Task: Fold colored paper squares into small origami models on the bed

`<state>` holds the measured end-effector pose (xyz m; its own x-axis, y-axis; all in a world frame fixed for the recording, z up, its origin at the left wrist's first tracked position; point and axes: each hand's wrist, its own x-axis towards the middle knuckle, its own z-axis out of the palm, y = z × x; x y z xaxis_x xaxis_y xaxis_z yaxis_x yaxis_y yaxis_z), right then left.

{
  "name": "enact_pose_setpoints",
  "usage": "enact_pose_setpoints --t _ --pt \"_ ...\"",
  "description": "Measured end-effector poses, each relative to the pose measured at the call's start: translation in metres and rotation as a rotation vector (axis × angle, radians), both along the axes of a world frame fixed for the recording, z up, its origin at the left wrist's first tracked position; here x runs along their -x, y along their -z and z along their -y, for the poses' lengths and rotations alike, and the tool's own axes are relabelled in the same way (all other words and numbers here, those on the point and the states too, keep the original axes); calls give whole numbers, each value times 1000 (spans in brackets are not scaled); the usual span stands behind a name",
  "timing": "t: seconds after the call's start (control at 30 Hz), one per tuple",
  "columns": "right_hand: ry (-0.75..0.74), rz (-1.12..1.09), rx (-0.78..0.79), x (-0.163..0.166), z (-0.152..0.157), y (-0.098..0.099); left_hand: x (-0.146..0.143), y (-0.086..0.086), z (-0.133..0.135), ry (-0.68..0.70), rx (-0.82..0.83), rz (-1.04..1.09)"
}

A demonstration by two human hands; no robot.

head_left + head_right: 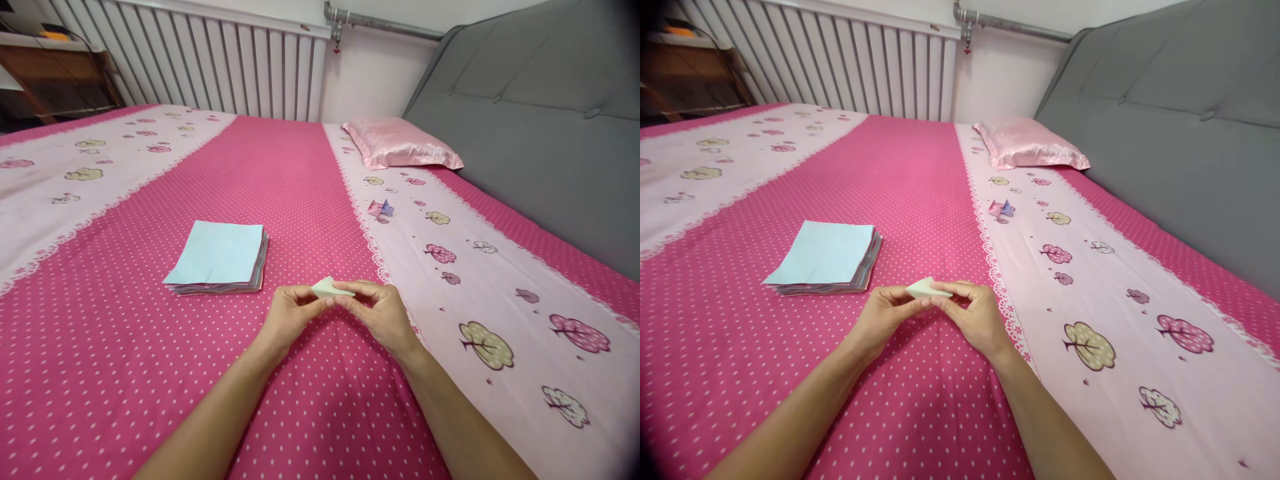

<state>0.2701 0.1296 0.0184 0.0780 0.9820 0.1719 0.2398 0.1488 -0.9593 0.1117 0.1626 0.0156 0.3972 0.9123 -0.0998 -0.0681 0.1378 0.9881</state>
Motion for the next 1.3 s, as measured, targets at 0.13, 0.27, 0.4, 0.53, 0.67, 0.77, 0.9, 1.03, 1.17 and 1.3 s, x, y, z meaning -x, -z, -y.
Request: enact_pose_setpoints --t 0.13,0.27,0.4,0.53,0.67,0.77,0.9,1.03,1.17,1.3 --pt "4 20 -16 0 0 -1 0 0 -2 -6 -85 -19" --pt "85 127 -45 2 1 -1 0 5 -6 -122 -295 -142" --pt "145 145 -137 3 1 2 0 10 -7 -215 -413 -246" --pt "114 258 -331 1 0 8 3 14 -6 -260 -649 -368" --pt "74 401 -414 -2 -2 16 6 16 -6 -234 -796 -571" --pt "58 476 -385 -2 -4 21 7 16 -6 -164 -789 -732" --pt "5 629 -238 -1 -5 23 8 14 -5 -64 -758 -916" --pt "-61 737 -136 -2 -6 21 8 11 -4 28 -720 -1058" --pt "-47 751 -22 -5 -7 19 7 10 -5 58 -664 -1071" --pt "-32 713 84 -8 -9 20 6 13 -7 49 -597 -1039"
